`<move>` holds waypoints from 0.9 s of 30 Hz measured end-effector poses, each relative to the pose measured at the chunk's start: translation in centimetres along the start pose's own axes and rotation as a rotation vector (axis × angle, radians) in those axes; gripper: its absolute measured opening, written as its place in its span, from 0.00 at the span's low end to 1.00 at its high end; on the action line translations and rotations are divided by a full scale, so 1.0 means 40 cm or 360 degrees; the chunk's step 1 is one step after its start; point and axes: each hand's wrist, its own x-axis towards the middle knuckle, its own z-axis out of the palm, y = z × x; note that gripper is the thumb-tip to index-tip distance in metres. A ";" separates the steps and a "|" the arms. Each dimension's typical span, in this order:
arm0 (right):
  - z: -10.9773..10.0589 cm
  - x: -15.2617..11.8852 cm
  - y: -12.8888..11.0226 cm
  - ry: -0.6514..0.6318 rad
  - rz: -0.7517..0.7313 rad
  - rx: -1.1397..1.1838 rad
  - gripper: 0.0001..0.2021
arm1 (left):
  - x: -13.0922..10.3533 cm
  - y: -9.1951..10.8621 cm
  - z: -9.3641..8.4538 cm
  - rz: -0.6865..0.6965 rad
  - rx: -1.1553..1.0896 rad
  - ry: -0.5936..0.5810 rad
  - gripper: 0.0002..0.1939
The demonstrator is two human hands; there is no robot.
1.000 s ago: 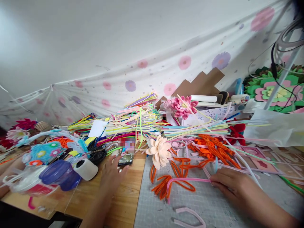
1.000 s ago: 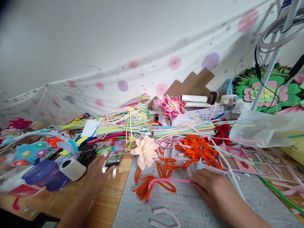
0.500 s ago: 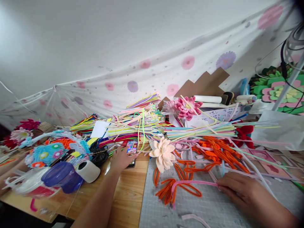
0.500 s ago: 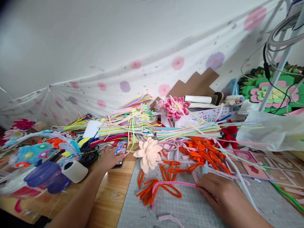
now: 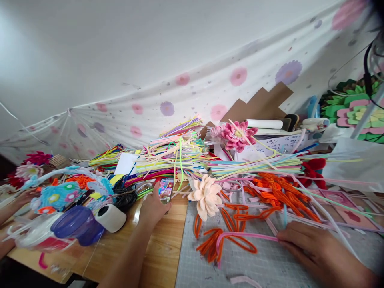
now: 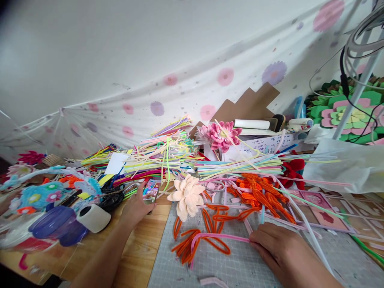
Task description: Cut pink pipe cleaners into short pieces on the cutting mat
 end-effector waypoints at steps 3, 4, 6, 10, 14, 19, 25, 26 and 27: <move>0.002 -0.002 0.002 -0.0046 0.0019 -0.0004 0.12 | 0.012 -0.009 0.006 -0.0033 0.0012 0.0036 0.45; 0.001 -0.003 0.003 -0.0054 0.0013 0.0000 0.11 | 0.016 -0.014 0.009 -0.0054 0.0019 0.0049 0.44; -0.002 -0.002 0.004 -0.0066 0.0004 0.0012 0.11 | 0.022 -0.028 0.015 -0.0098 0.0032 0.0064 0.43; -0.008 0.003 -0.006 -0.0062 0.0017 0.0044 0.12 | 0.019 -0.049 0.011 -0.0121 0.0051 0.0082 0.42; -0.019 0.017 -0.043 -0.0088 0.0051 0.0082 0.13 | -0.023 -0.014 -0.028 0.0100 0.0005 0.0428 0.31; -0.069 0.069 -0.109 0.0007 0.0011 0.0121 0.12 | -0.121 0.066 -0.098 0.0916 -0.0563 0.0895 0.09; -0.090 0.109 -0.110 0.0205 -0.0090 0.0340 0.10 | -0.127 -0.084 -0.077 0.0327 -0.0531 0.0615 0.14; -0.079 0.108 -0.101 0.0245 -0.0124 0.0358 0.09 | -0.125 -0.125 -0.063 0.0287 -0.0480 0.0554 0.15; -0.065 0.106 -0.090 0.0284 -0.0137 0.0369 0.08 | -0.125 -0.160 -0.049 0.0260 -0.0440 0.0515 0.16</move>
